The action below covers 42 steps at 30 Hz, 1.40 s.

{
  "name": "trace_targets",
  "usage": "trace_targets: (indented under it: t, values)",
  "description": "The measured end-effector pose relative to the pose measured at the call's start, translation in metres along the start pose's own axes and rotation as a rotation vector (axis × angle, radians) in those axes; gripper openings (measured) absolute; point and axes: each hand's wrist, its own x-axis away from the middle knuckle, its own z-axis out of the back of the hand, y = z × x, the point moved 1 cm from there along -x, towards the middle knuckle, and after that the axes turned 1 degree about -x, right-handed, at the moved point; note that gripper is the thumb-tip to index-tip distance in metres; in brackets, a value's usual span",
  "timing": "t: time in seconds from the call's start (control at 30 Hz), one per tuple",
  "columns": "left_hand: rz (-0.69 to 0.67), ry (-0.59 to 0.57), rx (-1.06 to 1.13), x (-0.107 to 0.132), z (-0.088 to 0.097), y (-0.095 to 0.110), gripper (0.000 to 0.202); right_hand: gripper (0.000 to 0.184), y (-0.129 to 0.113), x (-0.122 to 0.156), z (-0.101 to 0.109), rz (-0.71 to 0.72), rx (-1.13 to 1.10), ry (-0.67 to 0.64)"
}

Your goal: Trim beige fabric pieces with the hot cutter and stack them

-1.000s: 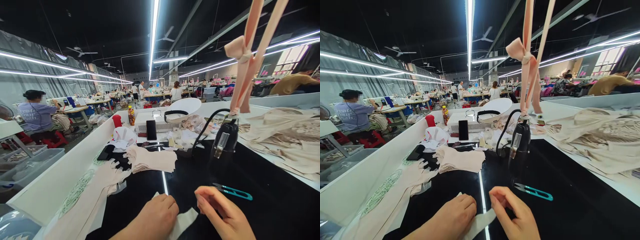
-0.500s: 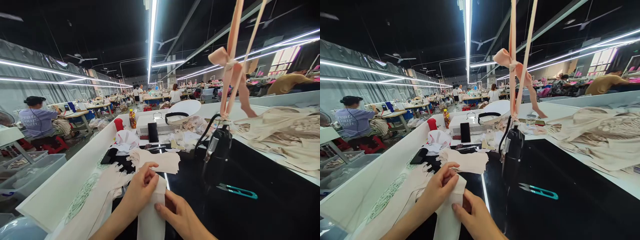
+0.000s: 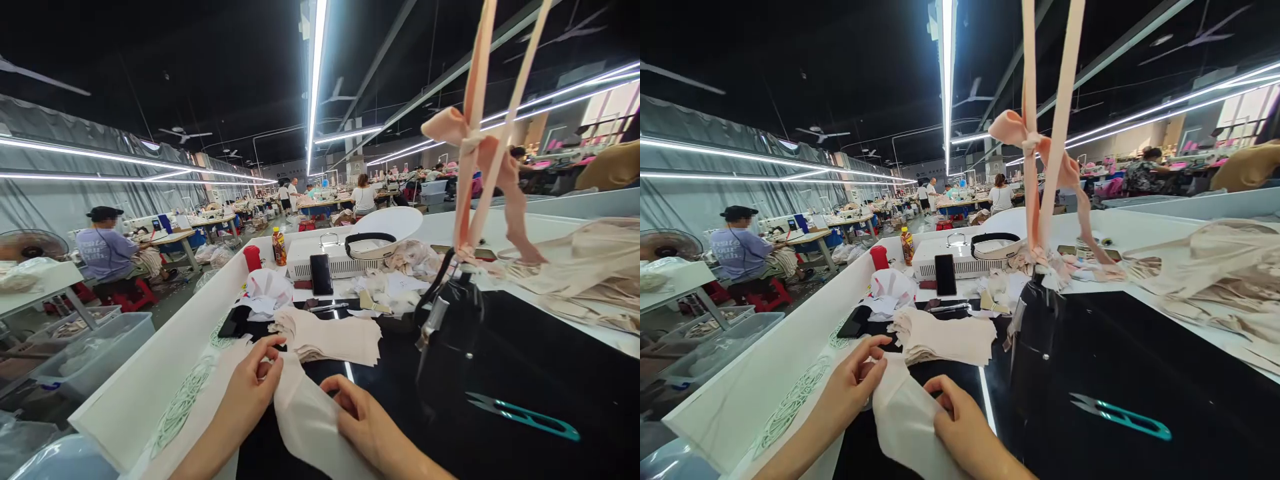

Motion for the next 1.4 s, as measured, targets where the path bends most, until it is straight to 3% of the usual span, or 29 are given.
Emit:
trace_targets:
  t: [0.13,0.37,0.53,0.67,0.93,1.17,1.3,1.4]
  values:
    - [-0.028,0.062,0.008,-0.015,-0.007,0.001,0.042,0.034,0.006,-0.013,0.023,0.049,0.146,0.101]
    - [0.019,0.047,0.018,-0.073,-0.026,0.016,0.036,0.037,0.003,-0.053,0.093,0.148,0.328,0.430]
    - [0.180,0.029,-0.015,-0.114,-0.049,-0.005,0.032,0.035,0.005,-0.083,0.122,0.226,0.429,0.575]
    - [0.312,-0.036,-0.060,-0.125,-0.063,-0.032,0.034,0.034,0.018,-0.101,0.131,0.254,0.508,0.586]
    - [0.377,-0.141,-0.119,-0.125,-0.058,-0.067,0.037,0.034,0.038,-0.100,0.123,0.280,0.682,0.560]
    - [0.312,-0.216,-0.138,-0.118,-0.051,-0.064,0.039,0.034,0.028,-0.083,0.091,0.348,0.782,0.434]
    - [0.282,-0.209,-0.188,-0.116,-0.051,-0.060,0.039,0.036,0.025,-0.072,0.070,0.362,0.793,0.335]
    - [0.261,-0.186,-0.253,-0.114,-0.039,-0.055,0.038,0.036,0.022,-0.060,0.058,0.376,0.771,0.269]
